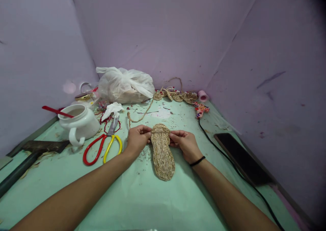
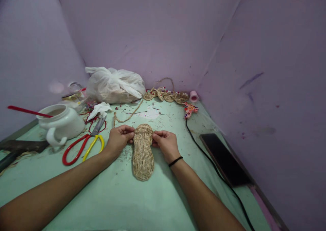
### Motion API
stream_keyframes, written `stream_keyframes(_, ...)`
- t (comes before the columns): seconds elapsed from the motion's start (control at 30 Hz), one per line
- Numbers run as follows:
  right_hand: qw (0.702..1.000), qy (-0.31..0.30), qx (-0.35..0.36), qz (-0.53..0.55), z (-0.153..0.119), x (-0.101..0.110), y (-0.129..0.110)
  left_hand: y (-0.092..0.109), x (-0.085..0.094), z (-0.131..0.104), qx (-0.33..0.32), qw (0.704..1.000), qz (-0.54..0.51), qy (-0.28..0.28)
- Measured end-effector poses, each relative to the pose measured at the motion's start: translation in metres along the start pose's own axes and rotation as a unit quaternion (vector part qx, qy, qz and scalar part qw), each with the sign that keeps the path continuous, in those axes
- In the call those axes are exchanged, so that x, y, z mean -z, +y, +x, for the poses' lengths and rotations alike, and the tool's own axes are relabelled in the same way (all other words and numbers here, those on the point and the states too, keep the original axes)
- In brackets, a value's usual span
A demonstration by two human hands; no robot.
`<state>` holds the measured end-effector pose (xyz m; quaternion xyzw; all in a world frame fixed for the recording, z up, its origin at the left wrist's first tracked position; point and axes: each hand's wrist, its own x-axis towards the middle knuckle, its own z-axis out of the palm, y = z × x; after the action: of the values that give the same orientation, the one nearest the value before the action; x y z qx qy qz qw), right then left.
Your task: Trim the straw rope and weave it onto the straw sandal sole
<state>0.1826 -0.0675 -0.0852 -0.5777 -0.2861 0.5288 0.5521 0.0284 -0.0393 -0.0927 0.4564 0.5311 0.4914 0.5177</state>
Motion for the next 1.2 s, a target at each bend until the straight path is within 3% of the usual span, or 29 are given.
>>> stream_keyframes(0.8, 1.000, -0.014, 0.006, -0.002, 0.0021, 0.0011, 0.0025, -0.0025, 0.0007, 0.0008, -0.002, 1.000, -0.006, 0.016)
stream_keyframes(1.2, 0.998, -0.036, 0.046, 0.029, 0.0005, 0.0031, 0.0049, 0.0039, 0.0021, -0.0043, -0.025, 0.998, -0.055, 0.013)
